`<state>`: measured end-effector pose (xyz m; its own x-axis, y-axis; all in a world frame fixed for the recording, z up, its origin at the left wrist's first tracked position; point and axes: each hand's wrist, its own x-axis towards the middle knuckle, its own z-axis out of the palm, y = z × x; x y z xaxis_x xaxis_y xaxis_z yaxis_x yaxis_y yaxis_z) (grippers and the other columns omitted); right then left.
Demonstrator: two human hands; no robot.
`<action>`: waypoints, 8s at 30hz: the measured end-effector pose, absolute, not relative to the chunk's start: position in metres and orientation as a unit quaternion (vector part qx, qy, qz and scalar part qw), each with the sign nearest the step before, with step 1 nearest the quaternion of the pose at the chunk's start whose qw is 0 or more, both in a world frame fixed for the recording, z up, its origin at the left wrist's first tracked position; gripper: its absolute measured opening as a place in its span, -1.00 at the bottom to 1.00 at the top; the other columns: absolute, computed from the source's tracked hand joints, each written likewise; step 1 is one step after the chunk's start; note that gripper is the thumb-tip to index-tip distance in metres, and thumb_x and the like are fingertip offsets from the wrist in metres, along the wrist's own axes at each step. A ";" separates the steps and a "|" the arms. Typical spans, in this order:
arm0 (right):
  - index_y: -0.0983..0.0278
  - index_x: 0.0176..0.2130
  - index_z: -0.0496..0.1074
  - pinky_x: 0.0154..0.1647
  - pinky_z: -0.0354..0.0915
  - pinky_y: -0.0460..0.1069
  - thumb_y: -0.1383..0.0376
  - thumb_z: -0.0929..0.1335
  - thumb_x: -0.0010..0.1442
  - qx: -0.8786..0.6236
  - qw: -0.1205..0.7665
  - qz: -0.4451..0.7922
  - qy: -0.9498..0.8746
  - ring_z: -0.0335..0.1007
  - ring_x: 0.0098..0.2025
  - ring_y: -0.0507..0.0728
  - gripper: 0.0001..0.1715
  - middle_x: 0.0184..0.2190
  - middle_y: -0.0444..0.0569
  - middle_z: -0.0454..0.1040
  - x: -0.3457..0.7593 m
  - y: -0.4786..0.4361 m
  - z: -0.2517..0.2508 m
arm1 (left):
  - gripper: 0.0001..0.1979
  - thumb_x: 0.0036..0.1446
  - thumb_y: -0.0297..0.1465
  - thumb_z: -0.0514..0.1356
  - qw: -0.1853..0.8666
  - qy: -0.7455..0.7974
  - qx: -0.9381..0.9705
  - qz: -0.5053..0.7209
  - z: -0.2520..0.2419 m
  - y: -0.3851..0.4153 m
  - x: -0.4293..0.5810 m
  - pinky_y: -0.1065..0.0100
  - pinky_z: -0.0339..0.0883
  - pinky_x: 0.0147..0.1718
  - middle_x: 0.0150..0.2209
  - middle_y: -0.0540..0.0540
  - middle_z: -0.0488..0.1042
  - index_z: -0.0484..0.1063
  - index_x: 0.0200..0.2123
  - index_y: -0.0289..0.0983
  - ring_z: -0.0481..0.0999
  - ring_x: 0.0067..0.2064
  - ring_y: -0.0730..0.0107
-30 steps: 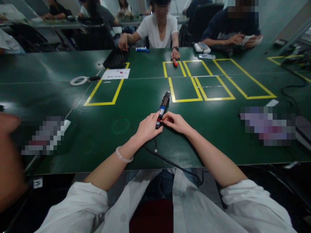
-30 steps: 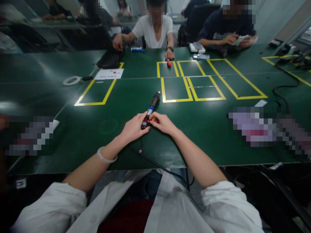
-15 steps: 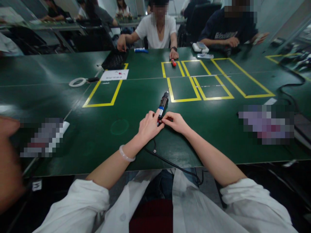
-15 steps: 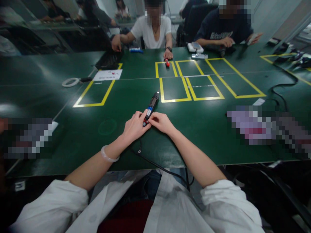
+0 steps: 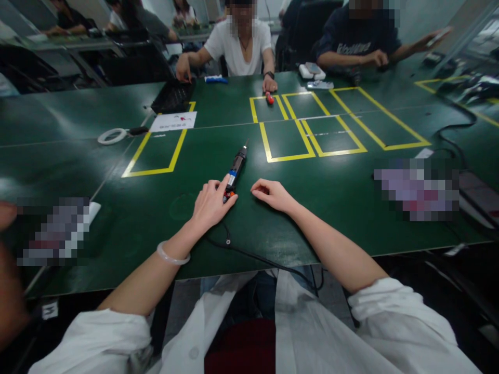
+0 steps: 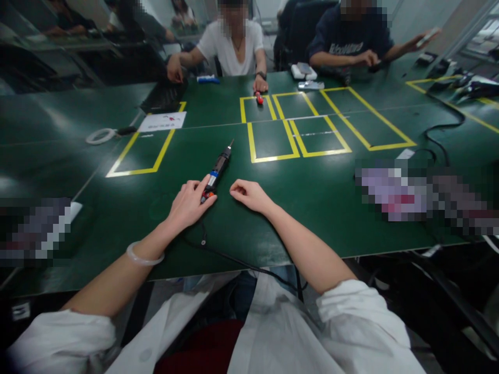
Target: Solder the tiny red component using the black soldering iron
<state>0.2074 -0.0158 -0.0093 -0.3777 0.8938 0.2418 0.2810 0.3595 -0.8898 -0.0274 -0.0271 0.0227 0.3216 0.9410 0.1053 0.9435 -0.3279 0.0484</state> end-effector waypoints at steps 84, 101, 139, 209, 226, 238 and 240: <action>0.25 -0.20 0.35 -0.33 0.29 -0.05 0.19 0.38 0.21 -0.352 0.392 0.496 -0.691 0.37 -0.39 0.02 -0.79 -0.38 -0.12 0.48 0.209 -0.013 -0.011 | -0.65 0.17 -0.15 0.24 -0.582 -0.394 -0.647 -0.295 0.007 -0.003 0.001 0.34 0.38 -0.25 -0.32 -0.13 0.52 0.39 -0.21 -0.36 0.51 -0.32 0.41; 0.27 -0.19 0.41 -0.26 0.29 -0.02 0.34 0.37 0.17 -0.378 0.396 0.316 -0.775 0.38 -0.30 0.07 -0.85 -0.28 -0.06 0.46 0.210 -0.015 -0.005 | -0.82 0.19 -0.38 0.23 -0.327 -0.370 -0.793 -0.357 0.012 -0.011 0.002 0.31 0.41 -0.07 -0.17 -0.09 0.49 0.40 -0.15 -0.29 0.51 -0.14 0.37; 0.29 -0.19 0.44 -0.32 0.24 -0.02 0.26 0.40 0.12 -0.444 0.375 0.362 -0.729 0.29 -0.43 0.04 -0.77 -0.43 -0.12 0.42 0.215 -0.007 -0.012 | -0.32 0.02 0.09 0.23 0.000 -0.769 -0.637 -0.060 0.031 0.044 -0.165 0.05 0.36 -0.16 -0.03 -0.37 0.36 0.45 -0.01 -0.37 0.46 -0.10 -0.11; 0.25 -0.26 0.50 -0.18 0.31 0.00 0.34 0.38 0.22 -0.384 0.390 0.275 -0.791 0.33 -0.29 0.07 -0.93 -0.20 -0.02 0.37 0.200 -0.009 -0.014 | -0.08 0.16 0.11 0.15 -0.021 -0.584 -0.811 -0.027 0.035 -0.035 0.015 0.20 0.31 -0.09 0.09 -0.31 0.26 -0.07 0.43 -0.18 0.40 0.03 0.00; 0.27 -0.13 0.46 -0.26 0.30 -0.04 0.29 0.34 0.21 -0.392 0.388 0.362 -0.751 0.36 -0.36 0.04 -0.79 -0.26 -0.06 0.54 0.203 -0.015 -0.013 | -0.30 0.30 -0.06 0.03 0.004 -0.597 -0.801 -0.038 0.036 -0.028 0.008 0.18 0.35 -0.12 0.04 -0.27 0.28 -0.01 0.42 -0.11 0.38 0.01 0.03; 0.27 -0.13 0.43 -0.22 0.35 -0.02 0.26 0.33 0.21 -0.401 0.395 0.420 -0.712 0.43 -0.34 0.05 -0.78 -0.30 -0.06 0.54 0.207 -0.011 -0.018 | -0.25 0.28 0.06 -0.09 0.002 -0.710 -0.704 0.003 0.040 0.011 -0.126 0.05 0.33 -0.05 0.13 -0.34 0.22 0.00 0.43 -0.12 0.31 0.09 -0.12; 0.28 -0.15 0.44 -0.24 0.33 -0.02 0.26 0.33 0.20 -0.403 0.387 0.414 -0.719 0.43 -0.35 0.05 -0.79 -0.33 -0.06 0.54 0.206 -0.012 -0.016 | -0.27 0.31 0.06 -0.11 0.007 -0.731 -0.682 0.005 0.041 0.019 -0.155 0.06 0.30 -0.02 0.14 -0.32 0.22 -0.01 0.43 -0.14 0.30 0.08 -0.07</action>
